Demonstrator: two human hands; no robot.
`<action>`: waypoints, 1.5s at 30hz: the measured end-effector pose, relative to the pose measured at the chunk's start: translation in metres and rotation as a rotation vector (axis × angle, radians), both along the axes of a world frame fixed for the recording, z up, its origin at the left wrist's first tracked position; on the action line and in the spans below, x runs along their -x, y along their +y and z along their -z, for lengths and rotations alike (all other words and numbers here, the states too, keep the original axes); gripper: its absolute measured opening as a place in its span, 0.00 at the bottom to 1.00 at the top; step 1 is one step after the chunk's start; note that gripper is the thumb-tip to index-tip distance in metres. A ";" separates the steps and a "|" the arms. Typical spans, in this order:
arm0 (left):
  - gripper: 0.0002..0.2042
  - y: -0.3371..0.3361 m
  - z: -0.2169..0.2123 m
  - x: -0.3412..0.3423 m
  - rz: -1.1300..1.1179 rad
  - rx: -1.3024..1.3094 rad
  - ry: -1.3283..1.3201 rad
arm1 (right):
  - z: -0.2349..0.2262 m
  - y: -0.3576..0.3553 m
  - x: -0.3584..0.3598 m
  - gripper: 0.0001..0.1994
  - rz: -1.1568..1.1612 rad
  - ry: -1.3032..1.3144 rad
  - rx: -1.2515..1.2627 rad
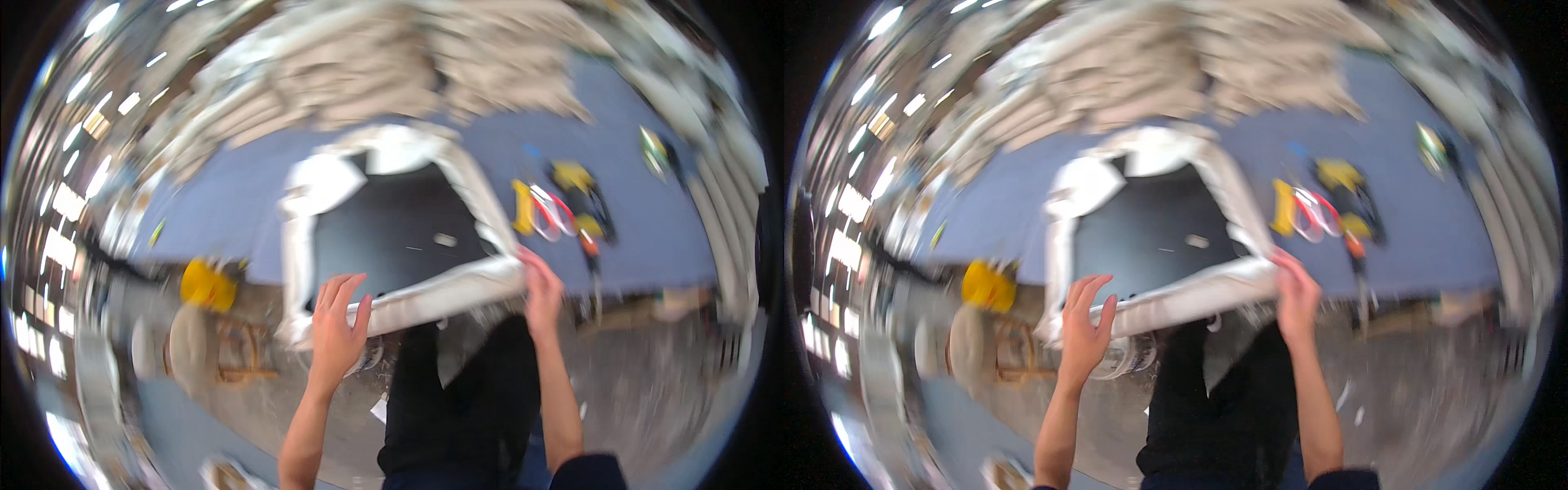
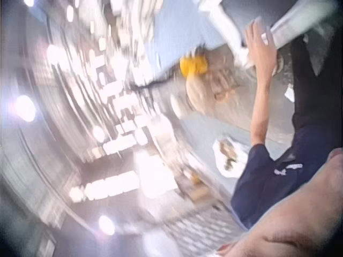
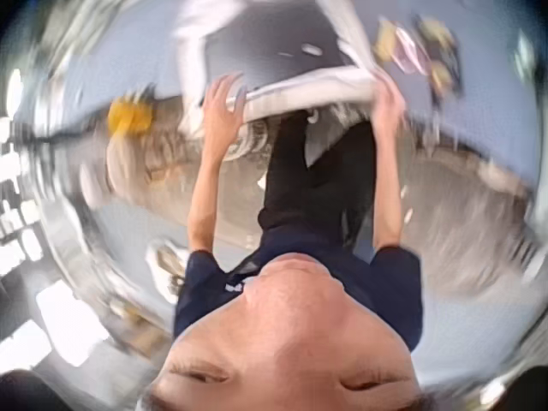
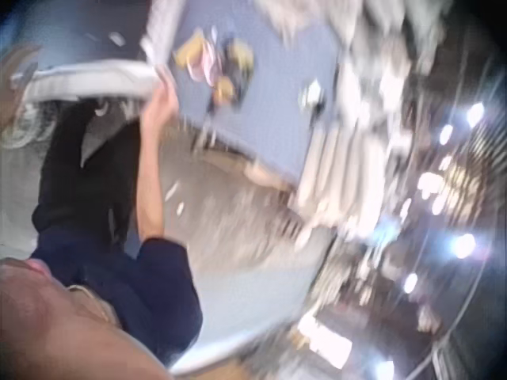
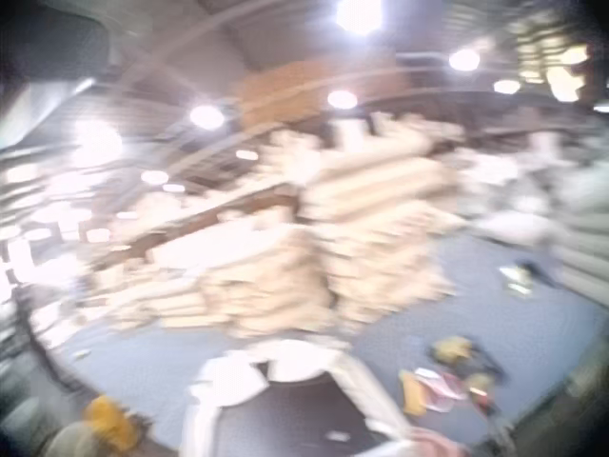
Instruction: The person wraps fabric around cushion foam pieces, folds and tucks the edges, and secures them using a staple gun. They also use scissors to trim excess fabric and a screwdriver to adjust or remove staples. The process is repeated for multiple cushion pieces on a workbench.
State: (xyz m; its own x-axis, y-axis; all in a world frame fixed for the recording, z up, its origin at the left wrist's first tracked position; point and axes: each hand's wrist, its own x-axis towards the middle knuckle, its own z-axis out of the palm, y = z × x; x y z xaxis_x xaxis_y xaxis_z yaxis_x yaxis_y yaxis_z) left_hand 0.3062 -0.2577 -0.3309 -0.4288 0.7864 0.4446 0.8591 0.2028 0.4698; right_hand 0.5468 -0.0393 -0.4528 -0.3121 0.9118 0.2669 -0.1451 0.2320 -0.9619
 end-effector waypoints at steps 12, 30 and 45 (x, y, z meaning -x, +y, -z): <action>0.22 0.187 0.017 -0.066 0.935 0.286 0.169 | -0.001 -0.006 -0.019 0.16 0.050 0.049 -0.114; 0.21 0.203 0.051 -0.057 0.983 0.068 -0.065 | 0.004 -0.002 -0.008 0.10 -0.032 0.187 0.059; 0.13 0.228 0.046 -0.052 1.207 0.205 0.075 | 0.007 -0.002 -0.005 0.14 -0.052 0.267 0.254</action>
State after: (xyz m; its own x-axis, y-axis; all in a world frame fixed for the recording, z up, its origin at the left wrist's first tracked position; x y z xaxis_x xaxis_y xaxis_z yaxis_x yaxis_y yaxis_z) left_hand 0.3578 -0.0292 -0.3774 0.6446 0.7196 0.2584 0.5705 -0.6777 0.4640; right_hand 0.5515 -0.0413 -0.4594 -0.3094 0.9443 0.1120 -0.4041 -0.0239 -0.9144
